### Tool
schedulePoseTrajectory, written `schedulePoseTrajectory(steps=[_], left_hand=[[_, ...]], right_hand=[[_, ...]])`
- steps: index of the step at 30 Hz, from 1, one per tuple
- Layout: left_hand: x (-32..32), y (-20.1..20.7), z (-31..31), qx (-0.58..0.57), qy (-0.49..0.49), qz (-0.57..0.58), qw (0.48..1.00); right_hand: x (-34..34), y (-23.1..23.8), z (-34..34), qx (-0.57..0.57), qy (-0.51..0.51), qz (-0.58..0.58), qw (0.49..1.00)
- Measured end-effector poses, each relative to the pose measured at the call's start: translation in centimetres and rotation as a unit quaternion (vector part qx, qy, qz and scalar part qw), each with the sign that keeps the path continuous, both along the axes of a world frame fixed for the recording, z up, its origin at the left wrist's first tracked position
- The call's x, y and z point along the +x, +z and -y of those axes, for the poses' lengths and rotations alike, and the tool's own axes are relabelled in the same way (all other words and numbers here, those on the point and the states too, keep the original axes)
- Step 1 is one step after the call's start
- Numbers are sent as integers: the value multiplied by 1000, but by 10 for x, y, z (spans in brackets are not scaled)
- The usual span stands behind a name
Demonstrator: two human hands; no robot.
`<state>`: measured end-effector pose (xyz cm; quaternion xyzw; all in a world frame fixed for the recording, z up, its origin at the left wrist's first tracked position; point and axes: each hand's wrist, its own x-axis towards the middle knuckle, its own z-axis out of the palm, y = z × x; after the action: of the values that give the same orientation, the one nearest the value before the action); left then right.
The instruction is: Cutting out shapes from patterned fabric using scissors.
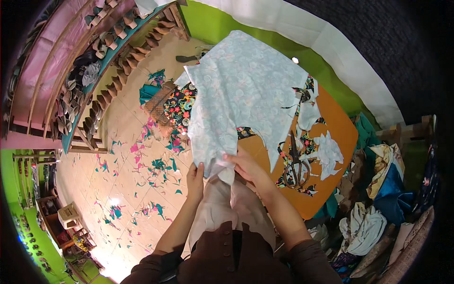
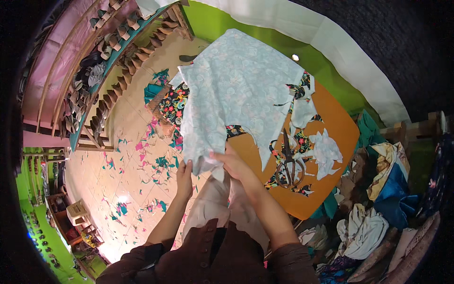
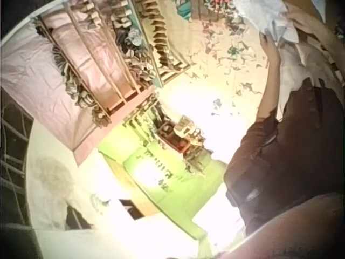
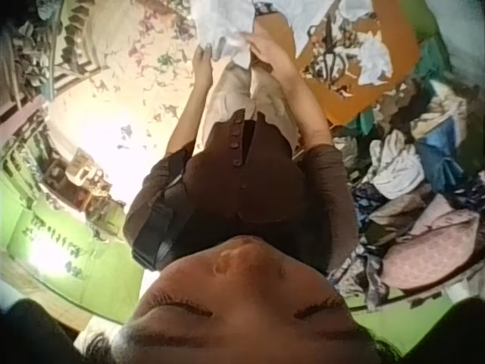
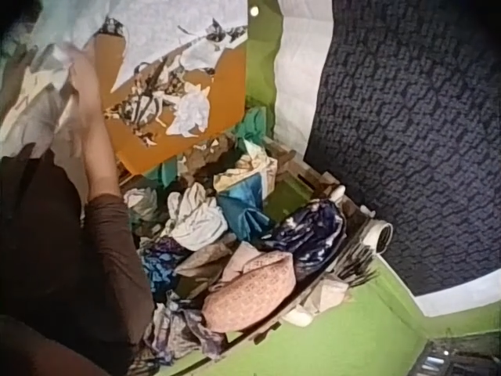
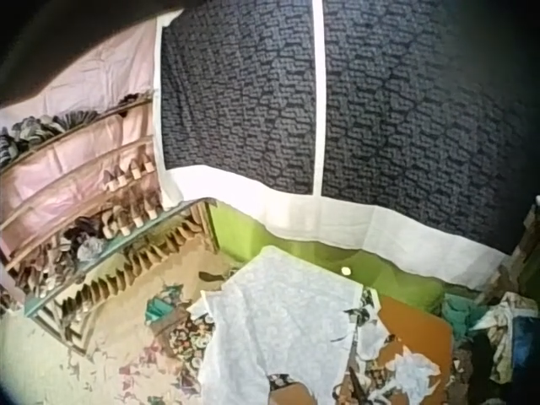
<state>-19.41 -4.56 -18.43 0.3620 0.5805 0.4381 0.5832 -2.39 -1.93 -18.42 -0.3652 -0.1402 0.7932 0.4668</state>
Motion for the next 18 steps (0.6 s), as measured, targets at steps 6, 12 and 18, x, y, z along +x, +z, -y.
schedulePoseTrajectory(steps=[6, 12, 18], left_hand=[[-2, 22, -7, -53, 41, 142, 988], [19, 42, -9, -23, -54, 264, 963], [39, 68, 5, -48, -154, 271, 949]], right_hand=[[21, 11, 23, 13, 118, 60, 991], [48, 47, 39, 36, 64, -19, 997], [86, 63, 61, 32, 54, 31, 998]])
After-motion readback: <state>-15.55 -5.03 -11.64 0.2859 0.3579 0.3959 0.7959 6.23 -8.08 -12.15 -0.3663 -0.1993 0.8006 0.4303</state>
